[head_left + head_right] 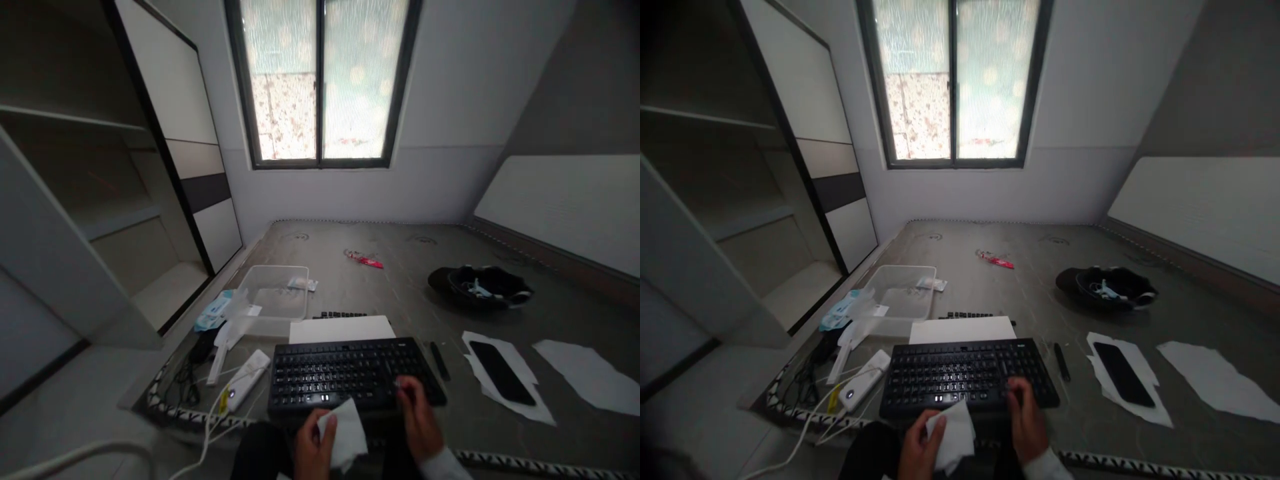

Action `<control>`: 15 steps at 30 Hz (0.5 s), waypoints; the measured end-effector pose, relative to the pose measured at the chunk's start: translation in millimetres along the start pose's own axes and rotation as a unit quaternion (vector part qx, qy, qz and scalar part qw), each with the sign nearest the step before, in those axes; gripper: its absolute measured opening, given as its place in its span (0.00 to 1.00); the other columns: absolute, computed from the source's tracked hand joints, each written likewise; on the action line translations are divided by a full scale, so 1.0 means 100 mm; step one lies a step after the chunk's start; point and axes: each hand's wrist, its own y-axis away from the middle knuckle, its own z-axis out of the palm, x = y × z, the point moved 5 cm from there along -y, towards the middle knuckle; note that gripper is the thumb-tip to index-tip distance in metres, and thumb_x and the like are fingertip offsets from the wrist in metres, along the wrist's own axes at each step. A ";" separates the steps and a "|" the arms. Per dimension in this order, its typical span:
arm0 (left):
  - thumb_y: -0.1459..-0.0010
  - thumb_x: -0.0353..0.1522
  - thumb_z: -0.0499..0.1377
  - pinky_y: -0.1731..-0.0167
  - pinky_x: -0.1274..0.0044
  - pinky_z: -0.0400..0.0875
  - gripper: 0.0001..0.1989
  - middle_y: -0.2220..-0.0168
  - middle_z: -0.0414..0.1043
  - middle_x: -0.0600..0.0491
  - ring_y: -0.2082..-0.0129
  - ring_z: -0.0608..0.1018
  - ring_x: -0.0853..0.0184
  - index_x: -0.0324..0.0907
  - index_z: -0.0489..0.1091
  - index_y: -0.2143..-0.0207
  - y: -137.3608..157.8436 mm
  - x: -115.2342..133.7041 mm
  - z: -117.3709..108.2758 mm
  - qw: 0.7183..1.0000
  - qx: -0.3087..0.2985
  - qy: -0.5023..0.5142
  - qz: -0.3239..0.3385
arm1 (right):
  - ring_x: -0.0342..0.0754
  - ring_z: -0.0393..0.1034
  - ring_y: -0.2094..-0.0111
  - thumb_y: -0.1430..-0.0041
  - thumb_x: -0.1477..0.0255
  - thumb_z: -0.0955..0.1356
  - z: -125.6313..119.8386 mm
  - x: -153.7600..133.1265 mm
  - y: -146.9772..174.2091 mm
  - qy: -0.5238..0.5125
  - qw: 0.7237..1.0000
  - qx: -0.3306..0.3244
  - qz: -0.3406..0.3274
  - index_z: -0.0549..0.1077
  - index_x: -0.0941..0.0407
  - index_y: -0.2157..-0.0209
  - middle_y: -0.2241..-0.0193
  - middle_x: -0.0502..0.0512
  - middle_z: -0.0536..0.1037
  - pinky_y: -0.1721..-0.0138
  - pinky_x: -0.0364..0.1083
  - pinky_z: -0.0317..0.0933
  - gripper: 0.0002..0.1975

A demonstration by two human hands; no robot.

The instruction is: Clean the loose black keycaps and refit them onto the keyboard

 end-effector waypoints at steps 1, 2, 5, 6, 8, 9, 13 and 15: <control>0.59 0.52 0.56 0.78 0.80 0.65 0.25 0.80 0.70 0.53 0.77 0.71 0.66 0.38 0.71 0.76 0.03 0.03 0.00 1.000 0.007 -0.008 0.013 | 0.53 0.69 0.68 0.49 0.53 0.59 0.02 0.03 0.27 -0.014 1.000 0.015 0.012 0.64 0.51 0.69 0.71 0.54 0.73 0.66 0.49 0.64 0.16; 0.59 0.52 0.56 0.77 0.80 0.65 0.25 0.80 0.70 0.53 0.77 0.71 0.66 0.38 0.71 0.76 0.06 0.04 0.00 1.000 0.011 -0.012 0.024 | 0.53 0.69 0.68 0.50 0.52 0.60 0.07 0.05 0.49 -0.026 0.999 0.001 0.029 0.65 0.51 0.70 0.72 0.54 0.73 0.66 0.48 0.65 0.17; 0.58 0.52 0.55 0.76 0.80 0.66 0.24 0.80 0.71 0.53 0.76 0.73 0.65 0.38 0.70 0.76 0.18 0.09 0.00 0.999 0.009 -0.004 0.049 | 0.52 0.70 0.66 0.48 0.53 0.59 0.15 -0.01 0.86 -0.056 0.996 -0.013 0.072 0.66 0.50 0.68 0.69 0.54 0.74 0.64 0.47 0.64 0.16; 0.57 0.52 0.55 0.76 0.80 0.66 0.24 0.80 0.71 0.53 0.76 0.73 0.65 0.38 0.70 0.76 0.22 0.10 0.00 0.998 0.006 -0.001 0.056 | 0.52 0.70 0.66 0.47 0.54 0.59 0.19 -0.09 0.90 -0.065 0.995 -0.042 0.061 0.67 0.50 0.68 0.70 0.54 0.74 0.64 0.47 0.64 0.15; 0.58 0.51 0.56 0.75 0.79 0.67 0.24 0.79 0.72 0.52 0.75 0.73 0.64 0.38 0.71 0.76 0.29 0.13 -0.01 0.998 -0.001 0.003 0.066 | 0.50 0.69 0.67 0.47 0.57 0.60 0.29 -0.31 0.93 -0.079 0.988 -0.128 0.018 0.67 0.51 0.68 0.71 0.53 0.73 0.64 0.47 0.64 0.13; 0.58 0.51 0.56 0.75 0.79 0.67 0.24 0.79 0.72 0.52 0.75 0.73 0.64 0.37 0.71 0.76 0.32 0.14 -0.02 0.998 -0.007 0.006 0.067 | 0.49 0.69 0.68 0.46 0.59 0.60 0.34 -0.41 0.95 -0.083 0.983 -0.166 0.001 0.67 0.51 0.69 0.72 0.52 0.72 0.65 0.46 0.63 0.12; 0.61 0.51 0.58 0.71 0.76 0.69 0.26 0.76 0.74 0.49 0.72 0.75 0.60 0.35 0.74 0.74 0.41 0.15 -0.05 0.996 -0.053 0.041 0.051 | 0.48 0.68 0.71 0.46 0.62 0.60 0.46 -0.60 1.03 -0.101 0.975 -0.196 -0.009 0.66 0.52 0.70 0.73 0.50 0.72 0.67 0.46 0.62 0.09; 0.62 0.50 0.59 0.68 0.74 0.69 0.26 0.74 0.75 0.47 0.69 0.75 0.58 0.35 0.75 0.74 0.44 0.11 -0.05 0.994 -0.073 0.076 0.023 | 0.49 0.68 0.70 0.46 0.62 0.60 0.47 -0.62 1.06 -0.119 0.977 -0.179 -0.012 0.66 0.52 0.71 0.74 0.50 0.71 0.67 0.47 0.62 0.09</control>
